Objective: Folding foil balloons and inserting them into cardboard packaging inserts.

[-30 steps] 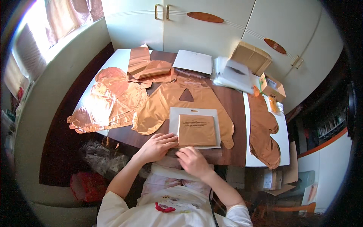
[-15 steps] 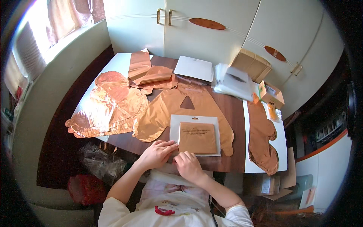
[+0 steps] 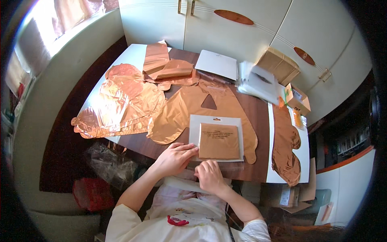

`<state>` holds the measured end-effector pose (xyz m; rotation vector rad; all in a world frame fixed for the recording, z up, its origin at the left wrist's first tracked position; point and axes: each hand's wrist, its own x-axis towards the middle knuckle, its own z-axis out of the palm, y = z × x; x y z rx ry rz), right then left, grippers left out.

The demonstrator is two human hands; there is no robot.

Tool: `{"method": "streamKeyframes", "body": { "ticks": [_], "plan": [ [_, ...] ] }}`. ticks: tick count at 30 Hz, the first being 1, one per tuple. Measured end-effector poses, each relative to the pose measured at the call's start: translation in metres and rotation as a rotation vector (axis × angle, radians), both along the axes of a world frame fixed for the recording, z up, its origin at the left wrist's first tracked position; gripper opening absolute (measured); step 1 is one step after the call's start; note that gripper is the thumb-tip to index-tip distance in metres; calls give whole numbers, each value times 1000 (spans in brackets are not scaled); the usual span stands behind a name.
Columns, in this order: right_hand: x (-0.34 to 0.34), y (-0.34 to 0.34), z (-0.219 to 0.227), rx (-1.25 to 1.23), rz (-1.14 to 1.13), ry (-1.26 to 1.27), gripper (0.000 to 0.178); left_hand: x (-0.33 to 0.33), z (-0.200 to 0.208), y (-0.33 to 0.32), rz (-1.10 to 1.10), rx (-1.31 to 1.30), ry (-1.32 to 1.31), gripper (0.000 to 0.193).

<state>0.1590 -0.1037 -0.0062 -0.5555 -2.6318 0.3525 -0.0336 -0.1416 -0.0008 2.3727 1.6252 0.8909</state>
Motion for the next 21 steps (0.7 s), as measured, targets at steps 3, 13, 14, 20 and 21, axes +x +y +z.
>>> {"method": "streamKeyframes", "body": {
  "ticks": [3,13,14,20,21],
  "plan": [
    [7,1,7,-59,-46,104,13,0,0,1,-2,-6,-8,34],
    [-37,214,32,80,-234,109,18,0,3,-3,-2,11,17,38],
    [-43,240,23,156,-256,43,19,0,0,-3,-8,33,18,39],
    [-75,291,9,277,-437,-331,17,2,-5,-4,-11,-7,4,42],
    [-76,296,7,288,-452,-330,17,1,-4,-2,-16,-8,6,42]
  ]
}}
